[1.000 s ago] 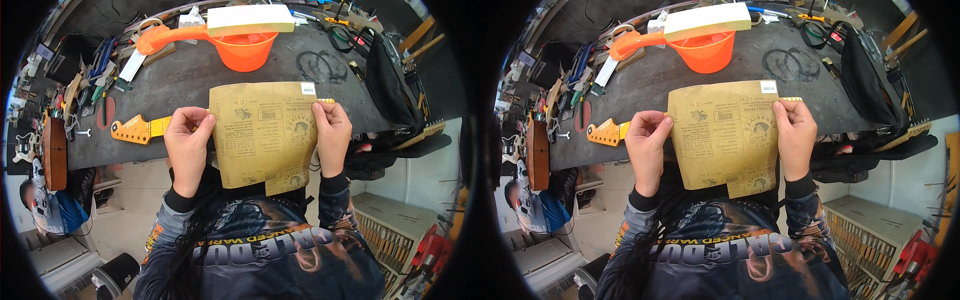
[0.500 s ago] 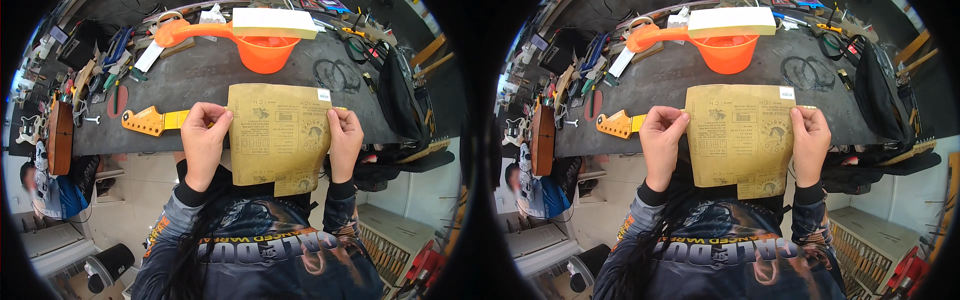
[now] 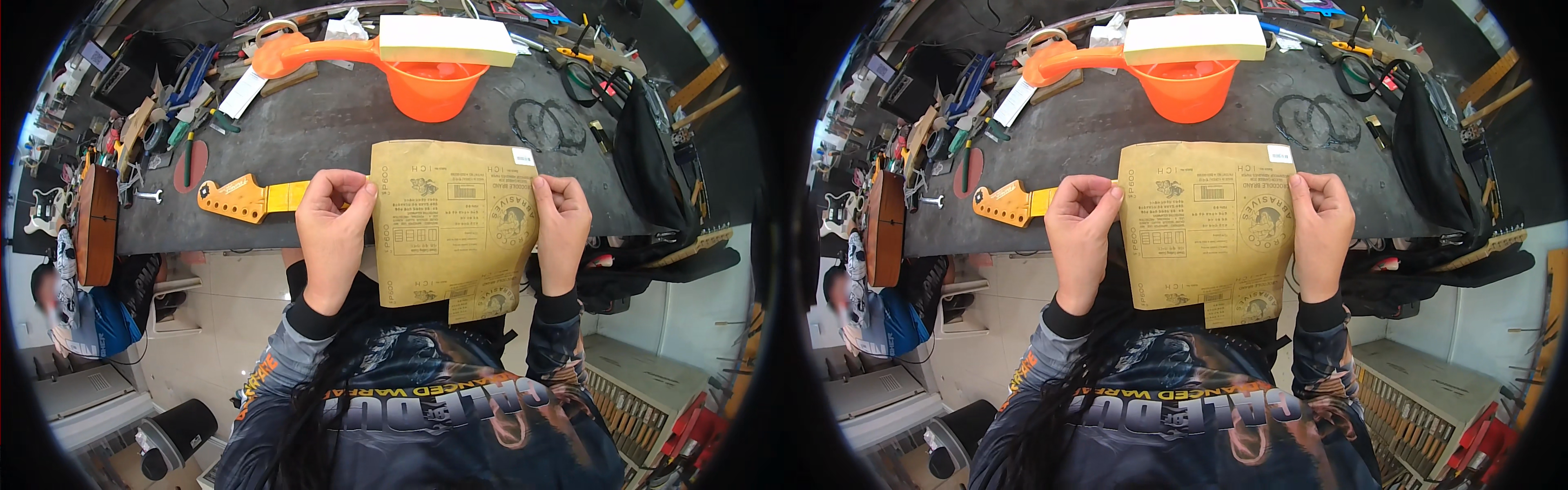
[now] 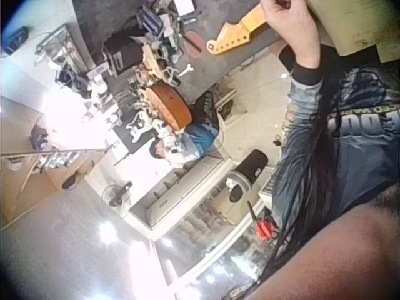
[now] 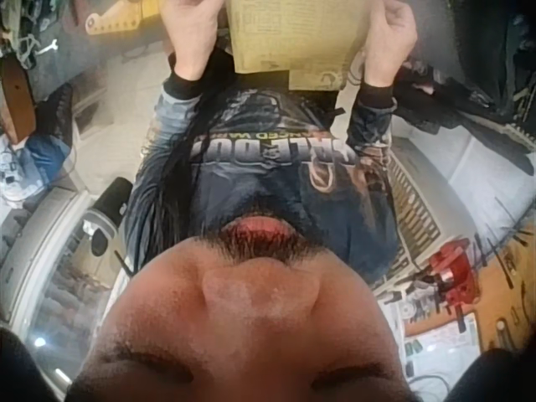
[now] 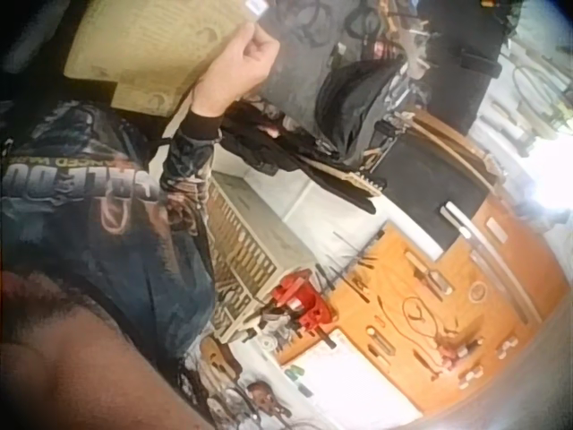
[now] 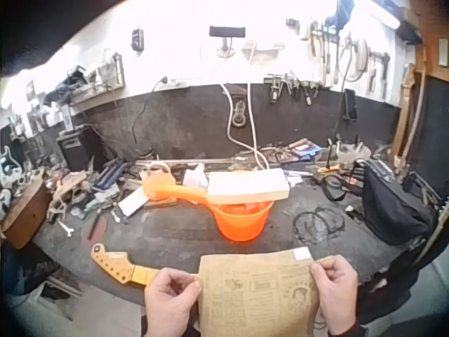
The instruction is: Sanding and leveling the frets on a guitar neck.
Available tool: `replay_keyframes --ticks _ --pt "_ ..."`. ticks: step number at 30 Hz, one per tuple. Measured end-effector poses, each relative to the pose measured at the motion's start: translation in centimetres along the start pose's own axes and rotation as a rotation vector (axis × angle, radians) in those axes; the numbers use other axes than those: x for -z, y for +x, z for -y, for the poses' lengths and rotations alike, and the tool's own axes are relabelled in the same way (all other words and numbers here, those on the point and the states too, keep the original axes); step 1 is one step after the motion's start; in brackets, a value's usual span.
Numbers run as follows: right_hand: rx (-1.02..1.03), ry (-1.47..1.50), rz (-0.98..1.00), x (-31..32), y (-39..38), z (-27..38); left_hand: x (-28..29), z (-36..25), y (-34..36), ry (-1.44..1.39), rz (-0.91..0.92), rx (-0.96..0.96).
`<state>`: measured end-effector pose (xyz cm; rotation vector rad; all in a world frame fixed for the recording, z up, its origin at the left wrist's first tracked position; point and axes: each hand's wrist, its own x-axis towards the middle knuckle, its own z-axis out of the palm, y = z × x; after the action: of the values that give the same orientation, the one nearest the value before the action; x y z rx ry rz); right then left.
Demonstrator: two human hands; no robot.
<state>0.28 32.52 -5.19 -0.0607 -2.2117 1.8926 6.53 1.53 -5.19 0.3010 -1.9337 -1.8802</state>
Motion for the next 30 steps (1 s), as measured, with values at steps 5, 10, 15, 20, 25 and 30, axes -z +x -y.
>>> replay_keyframes --ticks 5,10,15,20,25,30 --pt "-0.004 0.047 0.005 0.2 -0.1 0.0 -0.2 -0.1 -0.3 -0.092 0.001 0.029" --pt "0.011 0.21 0.118 0.9 -1.8 2.3 1.1 -0.9 -1.2 -0.15 0.001 -0.036" --pt "-0.11 0.583 0.257 -0.4 -3.6 5.8 3.4 -3.6 -1.9 -0.546 0.047 0.114" --pt "-0.113 0.493 0.388 -0.6 -4.4 3.3 5.6 -2.9 -2.8 -0.598 0.248 0.293" --pt "-0.073 0.467 0.409 -1.1 -4.1 4.0 7.7 -3.5 -3.9 -0.449 0.22 0.165" --pt "-0.009 0.401 0.53 -0.9 -3.3 4.6 9.5 -4.3 -3.9 -0.298 0.212 -0.018"
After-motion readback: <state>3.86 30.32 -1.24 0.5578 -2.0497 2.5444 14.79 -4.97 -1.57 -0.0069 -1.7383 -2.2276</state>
